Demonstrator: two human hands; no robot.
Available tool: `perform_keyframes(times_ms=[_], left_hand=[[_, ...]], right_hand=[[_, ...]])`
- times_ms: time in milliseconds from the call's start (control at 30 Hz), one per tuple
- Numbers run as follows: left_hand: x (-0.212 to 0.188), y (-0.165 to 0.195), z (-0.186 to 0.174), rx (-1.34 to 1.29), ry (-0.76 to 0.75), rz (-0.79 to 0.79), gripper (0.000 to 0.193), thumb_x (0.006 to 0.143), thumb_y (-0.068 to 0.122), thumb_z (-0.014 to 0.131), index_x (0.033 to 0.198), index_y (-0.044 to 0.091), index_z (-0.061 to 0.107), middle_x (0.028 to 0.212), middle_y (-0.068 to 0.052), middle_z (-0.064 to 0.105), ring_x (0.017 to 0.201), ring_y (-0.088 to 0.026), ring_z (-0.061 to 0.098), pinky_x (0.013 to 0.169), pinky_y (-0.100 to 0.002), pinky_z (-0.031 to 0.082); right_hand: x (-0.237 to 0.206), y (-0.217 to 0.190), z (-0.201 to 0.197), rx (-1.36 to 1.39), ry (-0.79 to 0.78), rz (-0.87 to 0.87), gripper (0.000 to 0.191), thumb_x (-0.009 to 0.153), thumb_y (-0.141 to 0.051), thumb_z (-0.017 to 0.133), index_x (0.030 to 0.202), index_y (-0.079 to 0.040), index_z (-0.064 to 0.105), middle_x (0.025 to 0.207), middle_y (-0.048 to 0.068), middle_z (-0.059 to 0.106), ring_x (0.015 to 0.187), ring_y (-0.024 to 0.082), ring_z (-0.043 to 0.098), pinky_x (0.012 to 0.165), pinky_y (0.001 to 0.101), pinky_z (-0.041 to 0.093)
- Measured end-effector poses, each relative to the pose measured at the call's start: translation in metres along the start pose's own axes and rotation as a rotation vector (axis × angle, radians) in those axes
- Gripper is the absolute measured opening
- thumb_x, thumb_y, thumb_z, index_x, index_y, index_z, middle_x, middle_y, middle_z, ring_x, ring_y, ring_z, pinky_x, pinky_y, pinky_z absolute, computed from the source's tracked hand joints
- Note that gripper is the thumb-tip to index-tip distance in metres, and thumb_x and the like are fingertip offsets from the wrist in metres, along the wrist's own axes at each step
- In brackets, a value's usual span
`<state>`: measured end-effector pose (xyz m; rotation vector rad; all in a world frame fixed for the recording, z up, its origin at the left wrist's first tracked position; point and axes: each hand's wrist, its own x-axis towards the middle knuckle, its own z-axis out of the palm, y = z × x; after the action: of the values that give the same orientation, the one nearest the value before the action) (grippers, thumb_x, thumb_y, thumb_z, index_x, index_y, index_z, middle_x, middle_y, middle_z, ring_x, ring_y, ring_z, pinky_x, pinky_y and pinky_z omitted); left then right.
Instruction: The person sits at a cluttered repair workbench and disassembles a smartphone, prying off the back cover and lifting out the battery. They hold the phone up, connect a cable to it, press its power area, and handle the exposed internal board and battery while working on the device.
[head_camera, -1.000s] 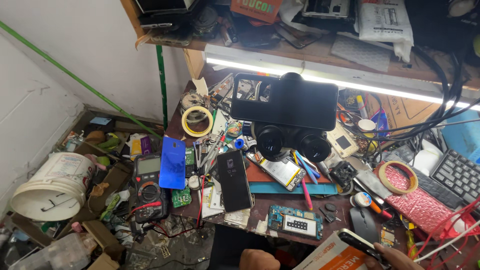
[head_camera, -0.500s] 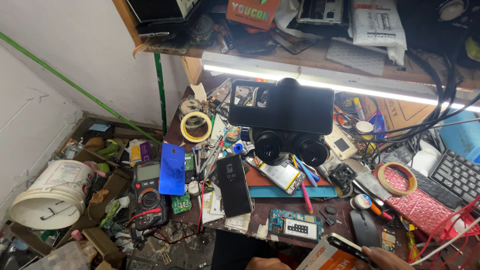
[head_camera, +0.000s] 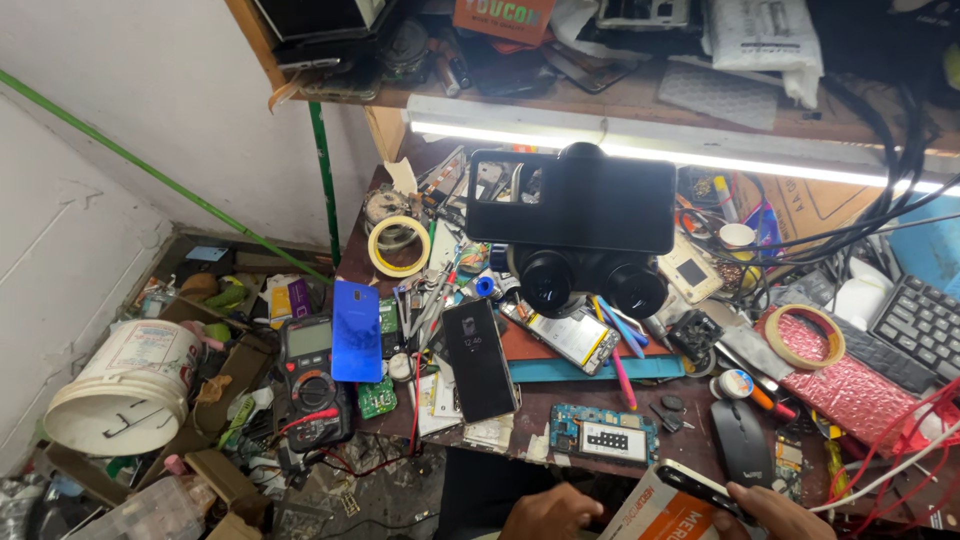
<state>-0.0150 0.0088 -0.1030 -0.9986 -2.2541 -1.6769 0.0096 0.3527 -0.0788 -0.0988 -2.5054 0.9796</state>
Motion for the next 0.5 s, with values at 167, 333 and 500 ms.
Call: perform_keyframes(times_ms=[167, 333, 500], left_hand=[[0.011, 0.036, -0.03, -0.037, 0.044, 0.013, 0.044, 0.103, 0.031, 0.075, 0.135, 0.008, 0.055, 0.118, -0.019, 0.066, 0.101, -0.034, 0.073, 0.086, -0.046, 0.061], [0.02, 0.051, -0.041, -0.069, 0.001, 0.024, 0.046, 0.109, 0.035, 0.068, 0.144, 0.01, 0.053, 0.125, -0.018, 0.065, 0.11, -0.035, 0.072, 0.095, -0.047, 0.059], [0.019, 0.061, -0.041, -0.288, -0.069, -0.039, 0.067, 0.103, 0.046, 0.073, 0.152, 0.009, 0.044, 0.14, -0.018, 0.061, 0.121, -0.031, 0.065, 0.109, -0.043, 0.054]], right_hand=[[0.014, -0.041, 0.004, -0.072, -0.146, -0.203, 0.037, 0.065, -0.02, 0.087, 0.098, -0.01, 0.073, 0.081, 0.013, 0.076, 0.076, 0.027, 0.077, 0.07, 0.0389, 0.062], [0.048, -0.074, 0.002, 0.202, -0.241, -0.697, 0.054, 0.073, -0.017, 0.083, 0.12, -0.009, 0.059, 0.083, 0.008, 0.076, 0.075, 0.023, 0.078, 0.065, 0.0349, 0.063], [0.069, -0.113, 0.006, 0.421, -0.334, -0.912, 0.069, 0.083, -0.012, 0.08, 0.142, -0.01, 0.043, 0.091, 0.01, 0.078, 0.08, 0.024, 0.081, 0.067, 0.0338, 0.065]])
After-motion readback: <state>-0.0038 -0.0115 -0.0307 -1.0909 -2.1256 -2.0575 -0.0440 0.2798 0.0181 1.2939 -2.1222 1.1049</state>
